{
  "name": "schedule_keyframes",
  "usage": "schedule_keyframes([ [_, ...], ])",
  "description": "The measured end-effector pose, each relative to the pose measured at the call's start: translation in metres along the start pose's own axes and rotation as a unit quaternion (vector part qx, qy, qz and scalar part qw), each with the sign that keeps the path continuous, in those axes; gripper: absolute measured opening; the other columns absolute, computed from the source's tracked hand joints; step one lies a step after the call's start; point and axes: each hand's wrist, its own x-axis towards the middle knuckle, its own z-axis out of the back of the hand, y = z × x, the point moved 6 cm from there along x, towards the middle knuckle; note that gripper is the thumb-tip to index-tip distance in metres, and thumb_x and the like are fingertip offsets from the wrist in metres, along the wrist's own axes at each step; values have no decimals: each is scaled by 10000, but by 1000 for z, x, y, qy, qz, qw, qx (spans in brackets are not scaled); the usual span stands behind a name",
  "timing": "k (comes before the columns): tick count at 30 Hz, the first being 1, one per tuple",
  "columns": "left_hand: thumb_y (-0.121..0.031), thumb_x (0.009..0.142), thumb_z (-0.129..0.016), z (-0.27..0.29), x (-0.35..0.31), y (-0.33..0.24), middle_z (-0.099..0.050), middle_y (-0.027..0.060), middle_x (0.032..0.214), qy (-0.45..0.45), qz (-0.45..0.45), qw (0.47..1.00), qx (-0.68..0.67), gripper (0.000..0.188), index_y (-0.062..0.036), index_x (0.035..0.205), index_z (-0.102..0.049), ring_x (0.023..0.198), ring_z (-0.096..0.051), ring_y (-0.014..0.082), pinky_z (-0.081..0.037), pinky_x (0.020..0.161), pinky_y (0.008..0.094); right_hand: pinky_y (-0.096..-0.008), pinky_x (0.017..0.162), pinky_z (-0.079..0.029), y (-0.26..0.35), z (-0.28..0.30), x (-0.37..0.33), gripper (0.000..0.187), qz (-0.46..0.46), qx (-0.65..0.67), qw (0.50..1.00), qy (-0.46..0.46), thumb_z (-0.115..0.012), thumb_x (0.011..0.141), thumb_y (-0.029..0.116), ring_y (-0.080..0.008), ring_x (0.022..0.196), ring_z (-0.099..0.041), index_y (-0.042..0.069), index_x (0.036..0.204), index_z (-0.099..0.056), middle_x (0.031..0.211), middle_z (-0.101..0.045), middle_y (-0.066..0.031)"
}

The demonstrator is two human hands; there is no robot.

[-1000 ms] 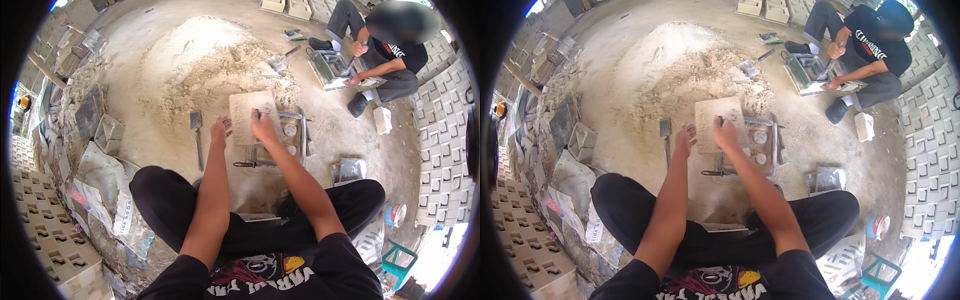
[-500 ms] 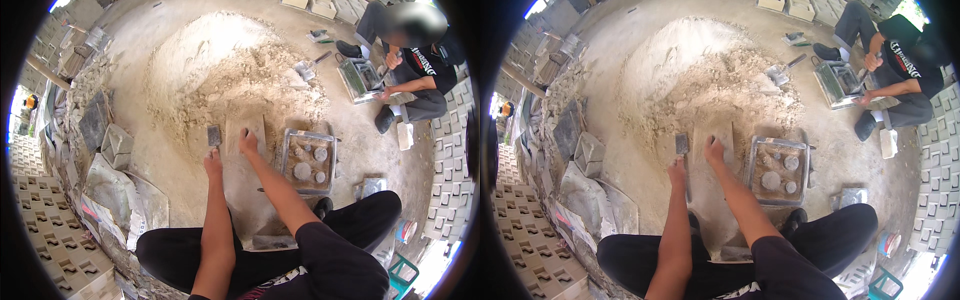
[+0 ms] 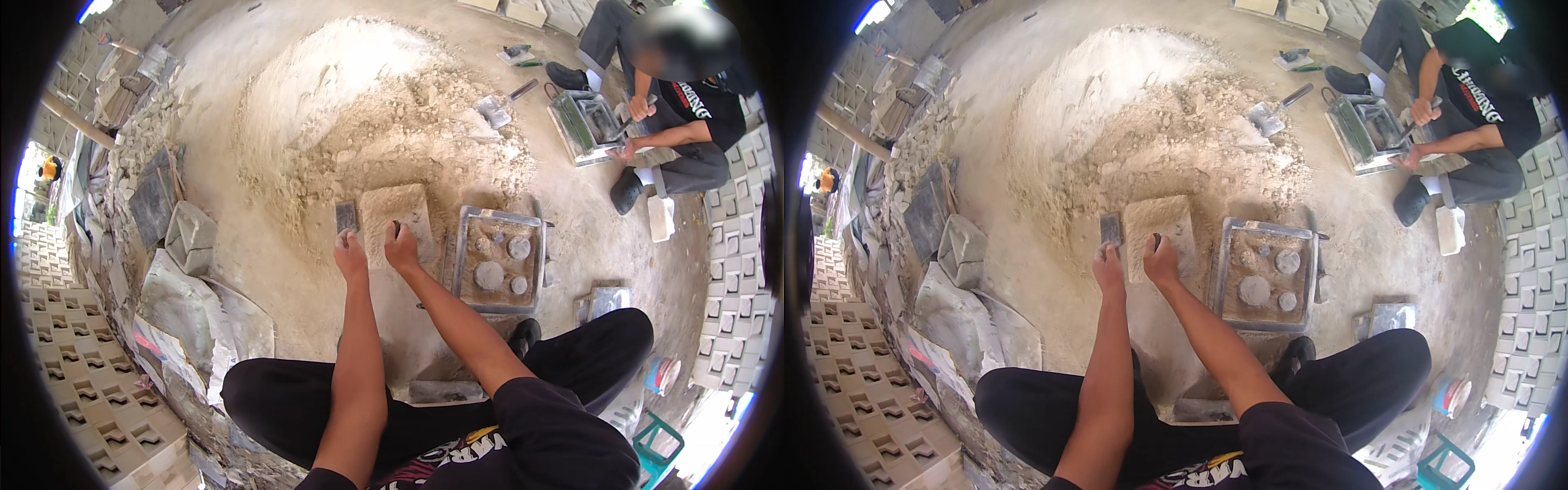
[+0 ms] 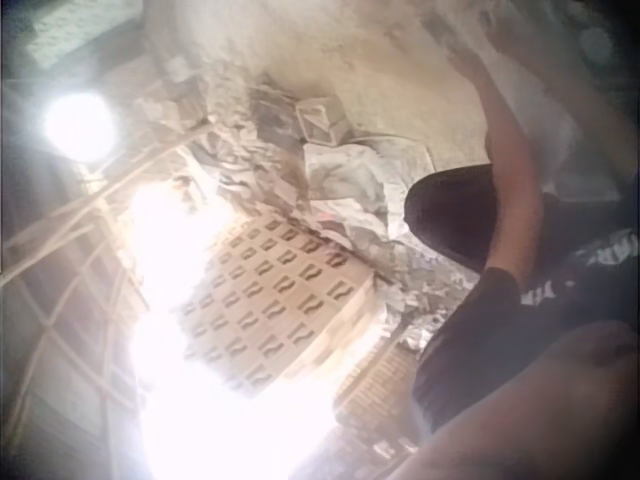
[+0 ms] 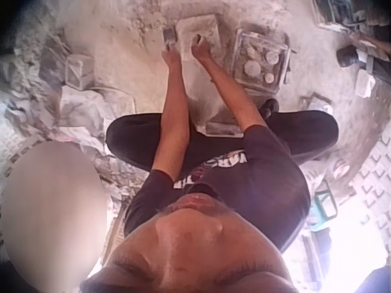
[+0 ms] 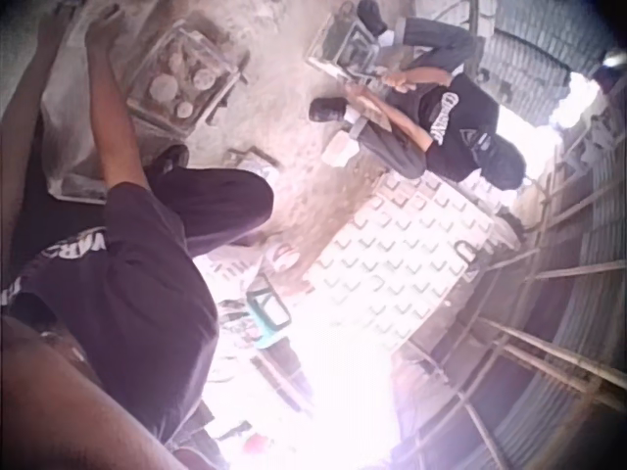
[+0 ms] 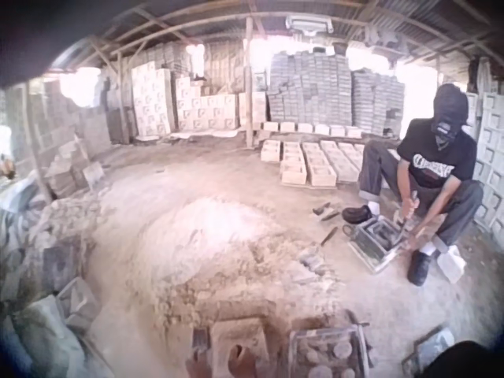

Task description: The person packs a sandy building material into a small mold by hand, levels it with a trowel, and then places the mold inside a larger metal frame to compact it further.

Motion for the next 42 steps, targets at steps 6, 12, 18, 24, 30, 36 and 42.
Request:
schedule_keyframes([
  [6,-163,901,-515,5,-14,-15,-650,135,981,15,-7,1000,2,301,61,1088,-584,894,-620,198,-473,813,302,-506,691,-455,18,18,-4,455,29,-31,999,3,-477,912,395,-471,809,-586,-47,856,-570,789,-611,-290],
  [12,-169,895,-517,14,-23,-38,-653,138,987,13,-26,999,-12,312,59,1097,-585,888,-625,205,-471,811,302,-497,693,-459,37,44,-7,468,73,-23,997,18,-489,904,410,-459,807,-594,-47,844,-574,794,-615,-284],
  [18,-192,889,-533,23,-31,-51,-656,146,973,3,-27,1000,-12,317,56,1076,-595,882,-625,228,-471,814,319,-475,708,-458,51,74,-18,477,73,-8,997,39,-483,902,413,-432,816,-604,-53,885,-582,807,-619,-273],
  [24,-240,906,-504,-4,-50,-78,-627,78,822,-21,-118,993,-2,297,36,954,-606,735,-558,166,-447,671,310,-389,532,-453,50,132,-24,475,93,51,989,100,-515,895,459,-273,565,-580,-10,882,-588,672,-589,-152],
  [30,-231,935,-456,-52,-73,-96,-650,187,938,74,-89,993,-30,330,53,1028,-595,894,-615,265,-461,809,349,-275,369,-369,51,262,-33,548,-40,28,967,250,-525,873,574,-98,402,-458,29,866,-589,580,-496,-26],
  [36,-373,971,-401,-135,-155,-125,-612,215,1097,265,-228,910,221,475,36,1140,-573,1031,-582,284,-432,876,364,-282,351,-352,25,412,-35,548,1,-209,939,274,-528,887,542,-107,343,-417,34,680,-539,496,-451,-21],
  [42,-549,967,-270,-189,-239,-79,-494,180,1326,469,-46,882,-14,705,31,1332,-435,1260,-439,272,-314,1042,341,-340,415,-408,-26,472,-32,530,-32,-308,904,295,-542,871,508,-186,392,-495,10,697,-594,508,-511,-87],
])
